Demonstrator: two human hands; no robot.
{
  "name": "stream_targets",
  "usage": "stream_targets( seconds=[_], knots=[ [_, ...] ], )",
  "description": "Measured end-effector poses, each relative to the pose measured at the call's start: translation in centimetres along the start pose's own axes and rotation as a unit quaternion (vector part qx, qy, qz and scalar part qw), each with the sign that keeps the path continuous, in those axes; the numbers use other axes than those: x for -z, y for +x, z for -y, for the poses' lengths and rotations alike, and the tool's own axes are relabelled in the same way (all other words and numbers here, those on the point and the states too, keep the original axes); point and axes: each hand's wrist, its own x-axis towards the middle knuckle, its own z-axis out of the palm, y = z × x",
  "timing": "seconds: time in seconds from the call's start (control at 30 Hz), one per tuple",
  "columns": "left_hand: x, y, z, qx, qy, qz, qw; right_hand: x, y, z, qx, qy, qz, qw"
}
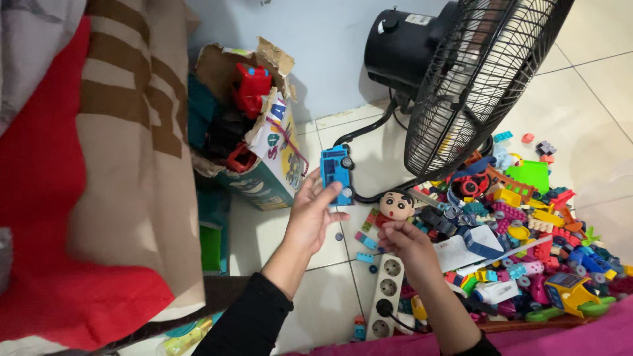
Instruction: The person sits on the floor and sorts a large pile of colorful plastic building blocks and small toys. They pick up various items, including a blue toy car, a doll head, and a blue baseplate, and place them into a clear plastic bucket. The person continues to gather blocks from the floor and transfer them into the bucket.
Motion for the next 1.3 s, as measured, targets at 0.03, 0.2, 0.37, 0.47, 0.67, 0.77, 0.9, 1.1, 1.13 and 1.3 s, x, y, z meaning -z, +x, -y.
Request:
stream_targets(
  seconds=[0.03, 0.2, 0.37, 0.47, 0.67, 0.77, 0.9, 1.1, 1.13, 1.3],
  knots=[
    [-0.4, 0.3, 0.0, -0.035, 0.061, -0.028, 0.997, 0.2, 0.1, -0.1, -0.001, 0.0, 0.0, 1.0],
    [-1.2, 0.1, -1.1, -0.179, 0.324, -0.056, 0.927, -0.6, -0.4, 1.1, -0.004, 0.02, 0.027, 0.999],
    [-3.0, -1.4, -1.9, -0.234, 0.438, 0.004, 0.868, -2.8, -2.3, 4.5, 0.102, 0.021, 0.132, 0.986],
    [-3.4, -1.7, -1.4, -0.15, 0.398, 0.029, 0.904, -3.7, -3.0, 5.6, 0.139, 0.003, 0.145, 0.98],
    [-2.0, 0.0, -0.3, -0.171, 0.197, 0.09, 0.961, -3.0, -3.0, 5.6, 0.113, -0.013, 0.135, 0.984],
    [-1.2, 0.2, -0.5, -0.196, 0.228, 0.08, 0.95, -2.4, -2.4, 4.9, 0.096, -0.005, 0.136, 0.986],
    [-0.7, 0.1, -0.7, -0.191, 0.187, 0.081, 0.96, -1.9, -2.0, 4.2, 0.086, -0.018, 0.128, 0.988],
    [-0.2, 0.5, -2.1, -0.206, 0.135, 0.093, 0.965, -1.3, -1.5, 3.7, 0.056, 0.023, 0.121, 0.991],
    [-0.2, 0.5, -2.4, -0.202, 0.127, 0.092, 0.967, -1.3, -1.4, 3.7, 0.05, 0.027, 0.115, 0.992],
    [-0.4, -0.2, -3.0, -0.041, -0.073, 0.087, 0.993, -1.5, -1.4, 3.9, 0.01, 0.008, 0.066, 0.998]
  ],
)
